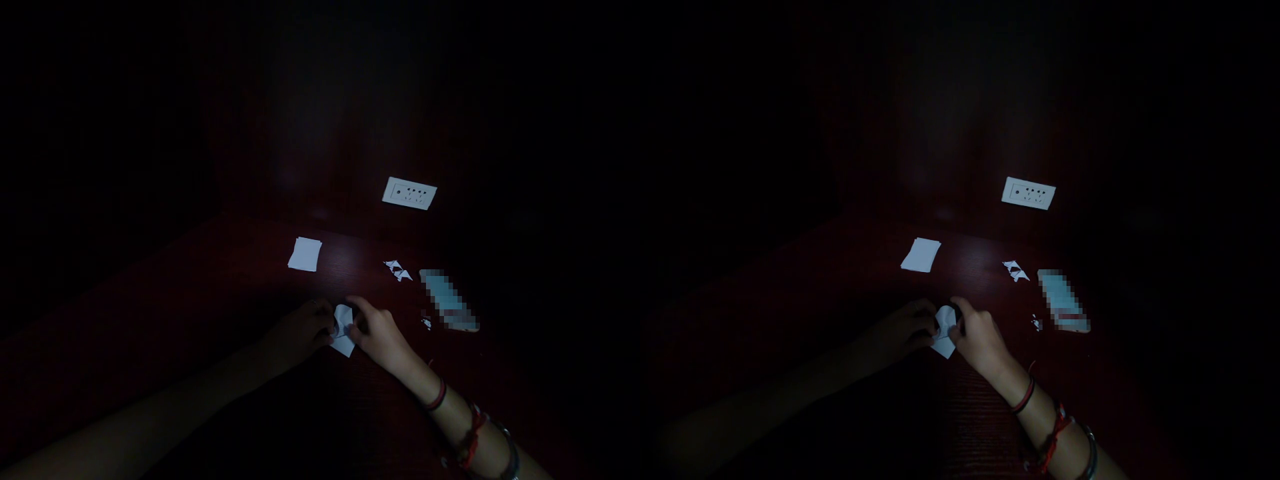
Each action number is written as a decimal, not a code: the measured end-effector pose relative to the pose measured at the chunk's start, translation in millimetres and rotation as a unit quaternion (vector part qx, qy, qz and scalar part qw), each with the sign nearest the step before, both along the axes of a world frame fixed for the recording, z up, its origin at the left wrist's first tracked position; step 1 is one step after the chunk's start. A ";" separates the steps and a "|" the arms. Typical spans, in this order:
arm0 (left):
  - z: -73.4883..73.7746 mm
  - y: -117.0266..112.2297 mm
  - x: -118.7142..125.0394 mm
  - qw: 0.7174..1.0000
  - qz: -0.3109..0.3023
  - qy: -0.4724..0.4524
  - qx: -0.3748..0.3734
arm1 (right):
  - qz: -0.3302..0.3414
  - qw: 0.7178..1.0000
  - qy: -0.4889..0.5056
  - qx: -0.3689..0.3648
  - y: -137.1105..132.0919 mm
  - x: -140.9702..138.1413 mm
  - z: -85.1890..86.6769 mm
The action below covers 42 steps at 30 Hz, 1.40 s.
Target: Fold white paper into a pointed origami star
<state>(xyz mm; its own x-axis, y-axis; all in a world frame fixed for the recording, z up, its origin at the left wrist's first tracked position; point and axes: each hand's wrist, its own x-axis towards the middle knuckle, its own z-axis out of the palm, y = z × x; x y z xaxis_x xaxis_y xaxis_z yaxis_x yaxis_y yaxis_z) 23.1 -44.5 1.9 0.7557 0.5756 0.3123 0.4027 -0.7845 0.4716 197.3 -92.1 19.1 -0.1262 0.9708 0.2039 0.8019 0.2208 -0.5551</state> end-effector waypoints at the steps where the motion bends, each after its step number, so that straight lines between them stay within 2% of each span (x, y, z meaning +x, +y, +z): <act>1: 0.5 -0.5 -0.1 1.000 0.003 -0.003 -0.001 | 0.005 1.000 -0.004 0.001 -0.4 -0.1 0.5; 8: 6.5 -4.4 -1.2 1.000 0.011 -0.001 -0.004 | 0.025 0.999 -0.026 0.012 -2.9 -1.9 5.0; 15: 0.8 -1.2 -1.1 1.000 0.020 -0.003 0.003 | -0.013 0.999 -0.029 0.032 -0.2 -2.4 2.8; 21: 0.1 -0.8 -0.8 1.000 0.012 -0.009 0.012 | -0.001 0.999 0.006 0.047 -1.0 -4.6 4.2; 29: 13.8 -6.7 -0.1 1.000 -0.004 0.011 0.001 | -0.047 0.997 0.011 0.064 0.0 -6.4 4.1; 34: 9.7 -5.8 0.9 1.000 -0.023 0.009 -0.002 | -0.039 0.996 0.047 0.068 3.4 -4.3 0.3; 38: 2.8 -3.1 0.9 1.000 -0.019 0.001 0.002 | 0.000 0.995 0.053 0.084 3.8 -4.1 0.8; 42: 3.2 -3.3 0.7 1.000 -0.020 -0.003 0.006 | 0.013 0.993 0.055 0.099 3.8 -4.2 2.0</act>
<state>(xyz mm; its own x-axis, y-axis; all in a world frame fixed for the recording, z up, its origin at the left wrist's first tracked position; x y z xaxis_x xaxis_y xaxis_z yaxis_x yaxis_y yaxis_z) 23.7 -47.8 5.1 0.7768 0.5406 0.3230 0.3678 -0.8058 0.4642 193.1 -88.3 21.1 -0.1167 0.9069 0.4049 0.7312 0.3543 -0.5829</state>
